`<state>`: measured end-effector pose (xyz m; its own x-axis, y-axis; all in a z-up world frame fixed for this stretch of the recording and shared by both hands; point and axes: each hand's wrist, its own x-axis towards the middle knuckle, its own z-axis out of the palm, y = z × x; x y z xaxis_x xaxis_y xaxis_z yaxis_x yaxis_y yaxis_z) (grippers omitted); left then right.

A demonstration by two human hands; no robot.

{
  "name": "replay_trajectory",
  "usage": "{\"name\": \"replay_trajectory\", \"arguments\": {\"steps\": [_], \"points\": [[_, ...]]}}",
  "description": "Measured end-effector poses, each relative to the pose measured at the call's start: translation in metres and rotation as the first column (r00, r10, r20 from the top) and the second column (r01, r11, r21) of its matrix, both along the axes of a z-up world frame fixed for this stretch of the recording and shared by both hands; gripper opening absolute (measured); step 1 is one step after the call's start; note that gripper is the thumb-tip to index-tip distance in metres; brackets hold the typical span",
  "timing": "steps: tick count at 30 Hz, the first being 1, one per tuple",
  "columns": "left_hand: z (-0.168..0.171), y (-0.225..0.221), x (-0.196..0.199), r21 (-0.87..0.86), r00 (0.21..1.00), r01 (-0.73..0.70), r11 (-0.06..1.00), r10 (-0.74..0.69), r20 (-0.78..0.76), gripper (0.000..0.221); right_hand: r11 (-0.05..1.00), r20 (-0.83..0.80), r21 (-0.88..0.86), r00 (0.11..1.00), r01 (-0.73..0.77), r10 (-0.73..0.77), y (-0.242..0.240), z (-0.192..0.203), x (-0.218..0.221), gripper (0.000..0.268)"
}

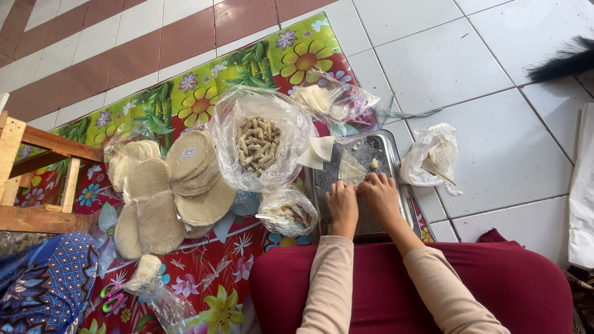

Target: The person prepares food items by placing small pieces of filling onto thin dough triangles and rolling them by hand on a tray.

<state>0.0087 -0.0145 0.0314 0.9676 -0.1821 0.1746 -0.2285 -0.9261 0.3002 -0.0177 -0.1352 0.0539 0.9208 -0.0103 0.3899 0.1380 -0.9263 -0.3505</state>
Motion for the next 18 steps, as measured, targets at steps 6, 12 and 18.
{"name": "replay_trajectory", "arguments": {"steps": [6,12,18], "points": [[0.009,-0.002,0.000,-0.004,0.999,-0.015,1.000,0.015,0.043,0.013,0.998,0.002,-0.034,0.999,0.048,-0.048,0.004,0.003,0.007,0.011],[0.017,-0.001,0.005,-0.110,1.000,-0.016,0.994,0.017,0.007,0.018,0.938,0.045,0.130,0.943,0.322,-0.330,-0.013,-0.005,0.021,0.027],[0.013,0.026,0.041,-0.592,0.963,-0.257,0.763,0.154,-0.219,0.040,0.660,0.010,0.060,0.661,0.749,-0.750,-0.124,-0.020,-0.010,0.036]]}}
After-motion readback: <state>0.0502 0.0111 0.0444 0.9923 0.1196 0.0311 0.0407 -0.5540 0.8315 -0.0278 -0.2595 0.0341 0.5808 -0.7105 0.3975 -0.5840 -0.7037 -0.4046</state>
